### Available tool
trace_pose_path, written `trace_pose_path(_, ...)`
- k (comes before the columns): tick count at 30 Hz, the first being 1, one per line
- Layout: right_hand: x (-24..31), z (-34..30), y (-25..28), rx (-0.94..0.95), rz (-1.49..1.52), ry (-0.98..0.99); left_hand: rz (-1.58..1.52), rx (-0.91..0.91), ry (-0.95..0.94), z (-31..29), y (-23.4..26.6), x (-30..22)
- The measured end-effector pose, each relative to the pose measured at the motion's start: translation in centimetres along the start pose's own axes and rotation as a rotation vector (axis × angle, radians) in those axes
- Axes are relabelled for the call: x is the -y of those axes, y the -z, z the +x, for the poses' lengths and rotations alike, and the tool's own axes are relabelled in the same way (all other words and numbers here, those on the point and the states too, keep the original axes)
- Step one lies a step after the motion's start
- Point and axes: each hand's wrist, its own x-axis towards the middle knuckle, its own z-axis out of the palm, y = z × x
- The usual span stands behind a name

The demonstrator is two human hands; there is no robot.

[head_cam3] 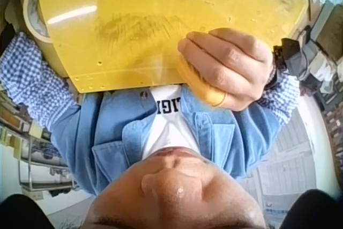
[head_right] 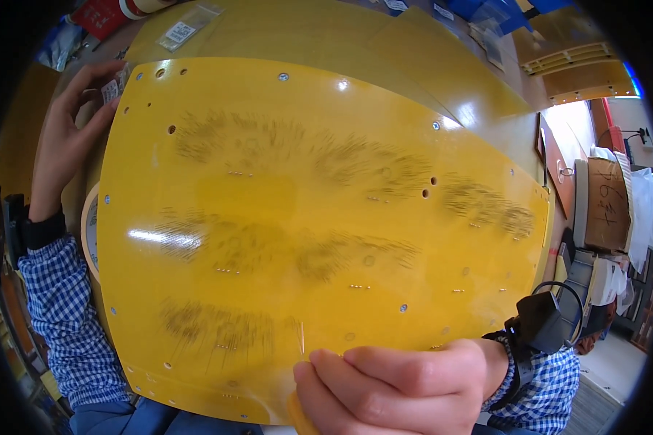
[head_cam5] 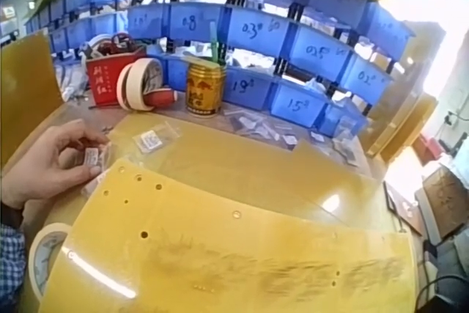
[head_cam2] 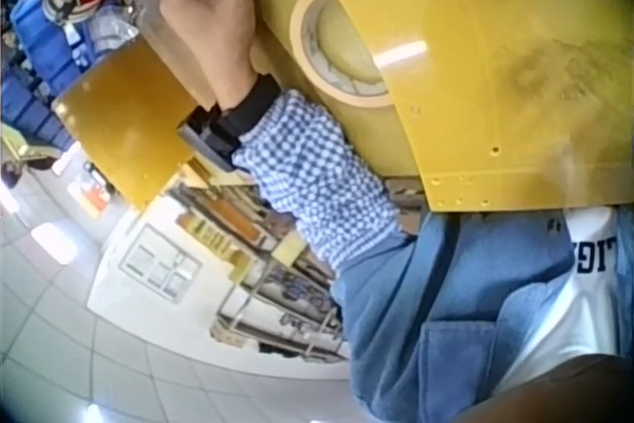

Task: The person picks up pins from a bag and inserts them into holes on a yellow board, then uses a screwdriver on the board before inserting another pin.

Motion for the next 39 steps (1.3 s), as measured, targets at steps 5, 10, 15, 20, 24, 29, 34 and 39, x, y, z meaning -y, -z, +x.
trace_pose_path(5, 0.1, 0.3, 0.6, 0.053, 0.05, 0.006, 0.011, 0.014, 0.005, 0.2, 0.3, -0.4)
trace_pose_path(10, 0.3, 0.4, 0.4, 0.012, -0.01, -0.024, 0.015, 0.005, -0.008, 0.3, 0.2, -0.4)
trace_pose_path(15, 0.1, 0.5, 0.6, 0.033, 0.004, -0.045, -0.007, -0.001, 0.006, 0.2, 0.2, -0.3)
trace_pose_path(20, 0.0, 0.8, 1.1, 0.102, 0.011, -0.044, 0.017, -0.02, 0.009, -0.1, 0.2, -0.1)
trace_pose_path(24, 0.5, 0.0, 0.5, -0.073, 0.078, -0.048, 0.003, 0.014, 0.004, 0.1, 0.2, -0.1)
trace_pose_path(29, 0.1, 0.2, 1.0, 0.061, 0.08, -0.024, -0.005, 0.017, -0.025, 0.2, 0.2, 0.1)
trace_pose_path(34, -0.2, 0.4, 1.0, 0.064, 0.076, 0.009, -0.026, -0.061, -0.144, 0.2, -0.1, 0.9)
trace_pose_path(39, -0.2, 0.3, 0.8, 0.064, 0.075, -0.002, -0.057, -0.045, -0.123, 0.2, -0.1, 0.9)
